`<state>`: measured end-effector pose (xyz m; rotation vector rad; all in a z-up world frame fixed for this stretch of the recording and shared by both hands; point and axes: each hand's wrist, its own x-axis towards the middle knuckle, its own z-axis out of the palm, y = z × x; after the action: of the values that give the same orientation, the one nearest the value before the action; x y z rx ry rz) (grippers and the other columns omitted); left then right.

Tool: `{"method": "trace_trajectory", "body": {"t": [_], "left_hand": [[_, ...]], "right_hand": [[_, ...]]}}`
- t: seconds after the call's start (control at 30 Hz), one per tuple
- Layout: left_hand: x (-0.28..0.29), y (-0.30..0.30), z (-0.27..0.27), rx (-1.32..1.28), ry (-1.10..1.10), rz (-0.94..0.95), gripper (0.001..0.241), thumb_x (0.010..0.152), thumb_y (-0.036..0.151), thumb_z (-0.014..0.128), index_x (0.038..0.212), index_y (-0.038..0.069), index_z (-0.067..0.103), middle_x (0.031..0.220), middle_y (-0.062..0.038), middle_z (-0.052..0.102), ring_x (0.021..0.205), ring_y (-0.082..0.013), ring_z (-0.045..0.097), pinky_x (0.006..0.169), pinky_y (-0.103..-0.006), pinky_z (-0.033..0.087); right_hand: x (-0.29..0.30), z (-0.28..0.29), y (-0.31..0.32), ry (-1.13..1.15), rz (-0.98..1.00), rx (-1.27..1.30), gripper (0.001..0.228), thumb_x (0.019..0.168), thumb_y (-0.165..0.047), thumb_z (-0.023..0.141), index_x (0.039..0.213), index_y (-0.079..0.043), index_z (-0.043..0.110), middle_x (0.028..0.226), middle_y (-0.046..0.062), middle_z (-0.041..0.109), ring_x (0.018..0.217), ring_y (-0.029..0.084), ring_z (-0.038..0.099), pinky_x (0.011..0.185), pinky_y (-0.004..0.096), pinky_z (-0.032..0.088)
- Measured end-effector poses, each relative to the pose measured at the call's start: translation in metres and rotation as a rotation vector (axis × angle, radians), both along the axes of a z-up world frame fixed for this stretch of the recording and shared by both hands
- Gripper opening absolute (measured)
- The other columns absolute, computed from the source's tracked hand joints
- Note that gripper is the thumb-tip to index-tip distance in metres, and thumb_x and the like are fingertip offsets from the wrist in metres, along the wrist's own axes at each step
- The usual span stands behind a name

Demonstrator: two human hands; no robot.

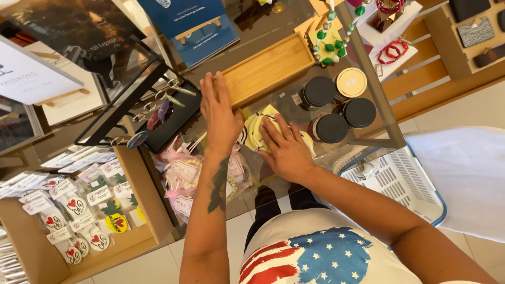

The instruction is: Dusting and wiping down various gift items, jars, and a wooden box with a cleaning cloth at a display counter.

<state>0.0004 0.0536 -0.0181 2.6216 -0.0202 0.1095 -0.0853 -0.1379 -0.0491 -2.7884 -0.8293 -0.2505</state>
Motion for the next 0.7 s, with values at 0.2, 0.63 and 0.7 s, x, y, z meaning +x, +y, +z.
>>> {"method": "trace_trajectory", "body": {"t": [0.2,0.63,0.7], "left_hand": [[-0.016,-0.005,0.017,-0.124,-0.020,0.057,0.095,0.065,0.002,0.080,0.150,0.002,0.038,0.137,-0.019,0.036,0.133,-0.0501,0.040,0.110,-0.0636,0.039],[-0.084,0.014,0.056,-0.459,-0.167,0.230,0.090,0.057,-0.004,0.076,0.140,0.006,0.043,0.135,-0.019,0.043,0.131,-0.0431,0.049,0.111,-0.0624,0.039],[-0.094,0.020,0.057,-0.427,-0.242,0.175,0.089,0.054,-0.007,0.077,0.137,0.004,0.045,0.131,-0.019,0.045,0.131,-0.0414,0.049,0.112,-0.0591,0.039]], "right_hand": [[0.015,-0.018,-0.001,-0.085,-0.002,0.085,0.042,0.099,-0.031,0.060,0.139,-0.016,0.062,0.150,0.004,0.055,0.143,0.033,0.045,0.105,0.046,0.042],[0.027,0.098,-0.043,0.661,-0.089,0.796,0.025,0.094,-0.011,0.066,0.116,-0.010,0.078,0.121,0.010,0.075,0.118,0.035,0.068,0.099,0.048,0.049],[0.039,0.135,-0.049,0.589,-0.178,0.901,0.026,0.100,-0.011,0.061,0.122,-0.009,0.074,0.129,0.012,0.069,0.124,0.035,0.062,0.106,0.049,0.043]]}}
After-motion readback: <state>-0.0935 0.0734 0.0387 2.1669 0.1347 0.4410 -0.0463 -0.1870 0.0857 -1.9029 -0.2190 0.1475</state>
